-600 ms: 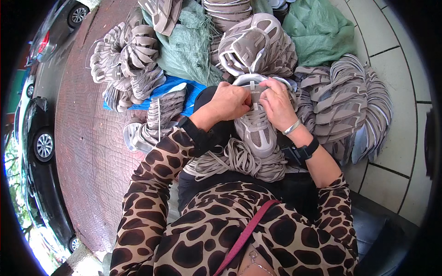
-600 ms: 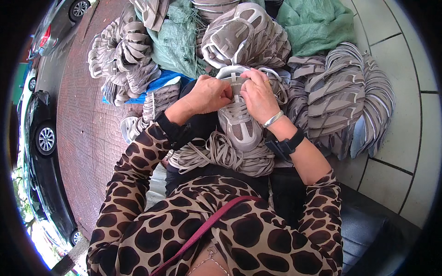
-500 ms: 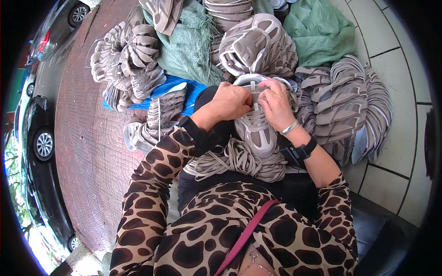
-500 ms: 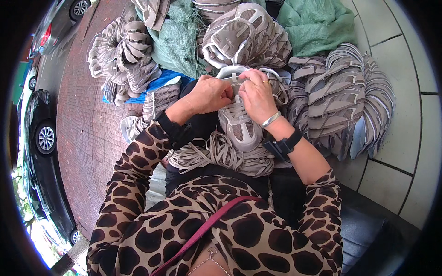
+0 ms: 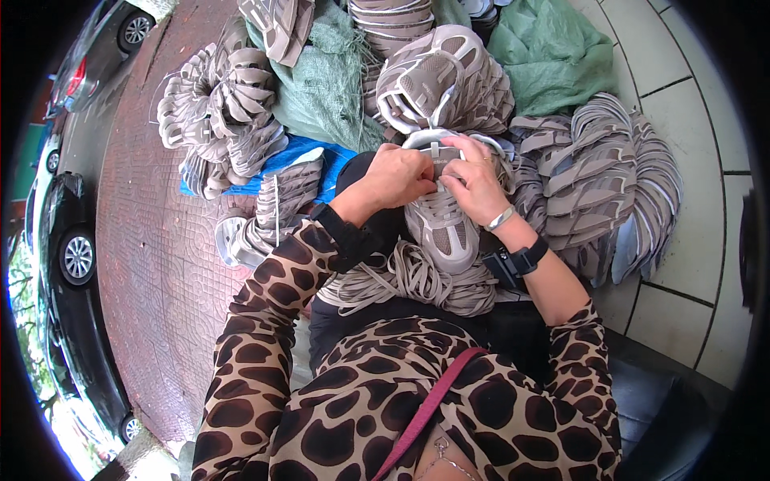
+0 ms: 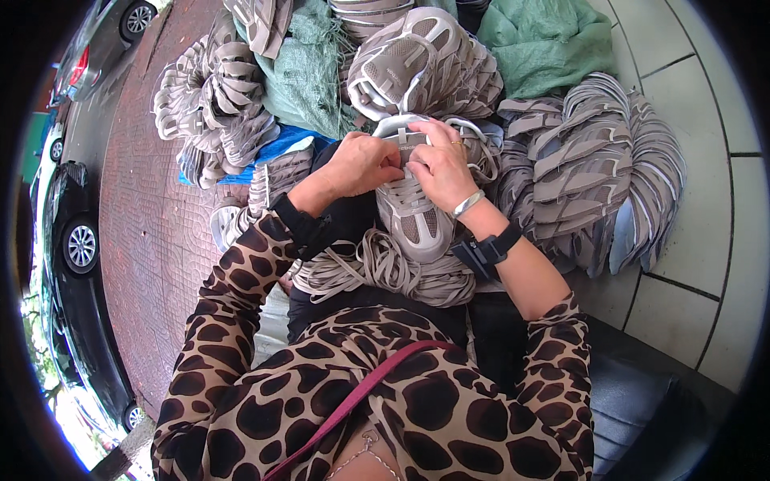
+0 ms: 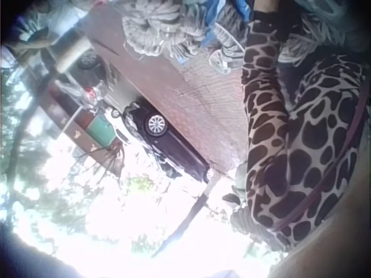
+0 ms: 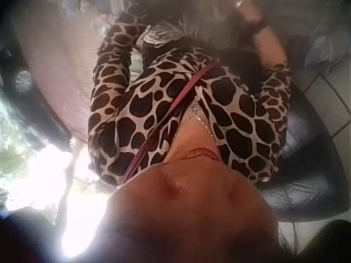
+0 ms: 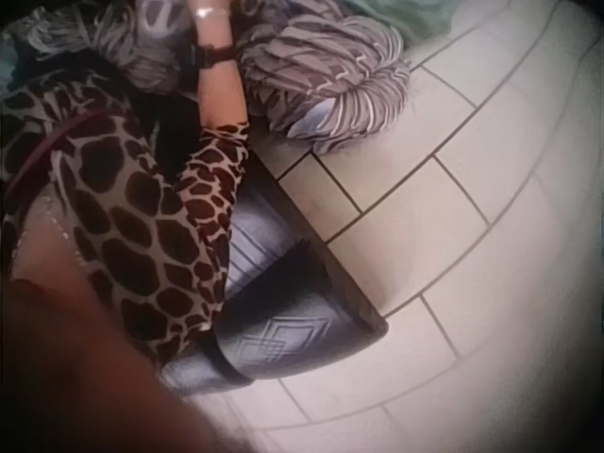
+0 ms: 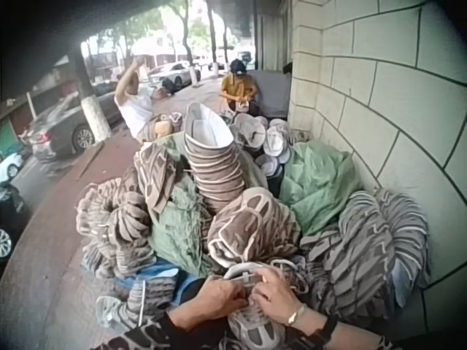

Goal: The person threads shoelaces through the eyelets of a sneaker, pulling them tight and arranging them. They handle a single shoe at a time, surrounded by stacks of similar footwear.

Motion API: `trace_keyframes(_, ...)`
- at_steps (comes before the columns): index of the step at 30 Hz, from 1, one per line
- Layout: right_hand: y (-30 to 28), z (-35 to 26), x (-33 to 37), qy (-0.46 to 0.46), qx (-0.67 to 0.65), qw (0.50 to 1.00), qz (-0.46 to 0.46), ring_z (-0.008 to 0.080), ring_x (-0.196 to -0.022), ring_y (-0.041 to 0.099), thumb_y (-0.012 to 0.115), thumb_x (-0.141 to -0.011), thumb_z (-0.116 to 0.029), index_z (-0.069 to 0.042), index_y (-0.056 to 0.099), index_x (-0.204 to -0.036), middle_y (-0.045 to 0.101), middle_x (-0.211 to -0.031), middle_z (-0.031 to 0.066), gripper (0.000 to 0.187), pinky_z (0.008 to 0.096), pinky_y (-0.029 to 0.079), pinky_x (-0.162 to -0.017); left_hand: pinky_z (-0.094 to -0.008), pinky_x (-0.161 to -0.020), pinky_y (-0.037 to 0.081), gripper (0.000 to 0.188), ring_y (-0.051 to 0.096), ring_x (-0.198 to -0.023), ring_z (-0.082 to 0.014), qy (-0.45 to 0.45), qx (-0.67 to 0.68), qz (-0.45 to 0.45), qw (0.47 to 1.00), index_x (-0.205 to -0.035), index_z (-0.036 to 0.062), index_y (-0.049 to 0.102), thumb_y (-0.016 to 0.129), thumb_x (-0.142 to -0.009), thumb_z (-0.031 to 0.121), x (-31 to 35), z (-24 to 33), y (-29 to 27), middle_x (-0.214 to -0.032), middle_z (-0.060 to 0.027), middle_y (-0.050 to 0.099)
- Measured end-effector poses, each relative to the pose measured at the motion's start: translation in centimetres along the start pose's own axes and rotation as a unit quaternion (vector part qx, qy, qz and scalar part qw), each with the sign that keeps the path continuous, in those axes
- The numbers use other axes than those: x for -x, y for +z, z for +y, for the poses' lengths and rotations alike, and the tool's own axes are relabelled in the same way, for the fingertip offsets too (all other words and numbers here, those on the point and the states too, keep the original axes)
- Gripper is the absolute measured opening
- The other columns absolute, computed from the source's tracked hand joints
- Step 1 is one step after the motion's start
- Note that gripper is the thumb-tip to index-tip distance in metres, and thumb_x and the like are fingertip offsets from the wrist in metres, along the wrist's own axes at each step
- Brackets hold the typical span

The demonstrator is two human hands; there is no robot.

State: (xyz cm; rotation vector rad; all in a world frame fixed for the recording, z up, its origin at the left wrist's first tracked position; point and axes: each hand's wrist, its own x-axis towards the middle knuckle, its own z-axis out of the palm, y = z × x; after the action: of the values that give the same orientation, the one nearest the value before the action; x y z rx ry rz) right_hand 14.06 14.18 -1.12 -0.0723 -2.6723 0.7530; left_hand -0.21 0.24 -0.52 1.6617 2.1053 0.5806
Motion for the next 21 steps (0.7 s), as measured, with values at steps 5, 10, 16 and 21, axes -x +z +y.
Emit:
trace_keyframes(5,-2.3,-1.5,0.9,0.049,-0.128,0.987,0.081,0.0320,-0.122,0.046,0.065,-0.079,-0.005,-0.004,0.060,-0.109,0.049,-0.130,0.0155,0.031,0.0402,0.041,-0.100,-0.0428,-0.087,0.042,0.012,0.061,-0.087,-0.0265,0.058,-0.002,0.091,0.994,-0.080,0.0074,0.061,0.067,-0.076,0.017,1.7,0.3,-0.4,-0.088,-0.0074,0.062)
trace_keyframes(10,-3.4,0.0,6.1,0.167,-0.201,0.949,0.175,0.0218,-0.107,0.057,0.063,-0.082,0.000,-0.003,0.059,-0.108,0.053,-0.121,0.0108,0.026,0.0298,0.053,-0.082,-0.0469,-0.087,0.043,0.008,0.055,-0.099,-0.0367,0.032,-0.164,0.263,0.950,-0.076,0.0013,0.056,0.061,-0.070,0.003,7.5,-0.5,-5.6,-0.110,-0.0150,0.058)
trace_keyframes(16,-1.0,0.4,7.1,0.198,-0.119,0.965,0.127,0.0300,-0.111,0.051,0.070,-0.075,-0.008,-0.007,0.060,-0.100,0.053,-0.115,0.0121,0.028,0.0398,0.042,-0.094,-0.0466,-0.080,0.046,0.013,0.058,-0.093,-0.0357,-0.361,-0.369,0.231,0.825,-0.080,0.0039,0.061,0.058,-0.072,0.014,26.1,-13.2,-10.5,-0.095,-0.0143,0.062)
trace_keyframes(21,-0.2,1.1,6.6,0.128,-0.102,0.980,0.110,0.0316,-0.103,0.054,0.068,-0.075,-0.005,-0.005,0.056,-0.093,0.056,-0.110,0.0137,0.021,0.0385,0.042,-0.090,-0.0498,-0.080,0.046,0.020,0.057,-0.097,-0.0381,-0.531,-0.389,0.182,0.731,-0.084,0.0022,0.060,0.053,-0.079,0.020,36.2,-15.3,-10.8,-0.099,-0.0175,0.059)
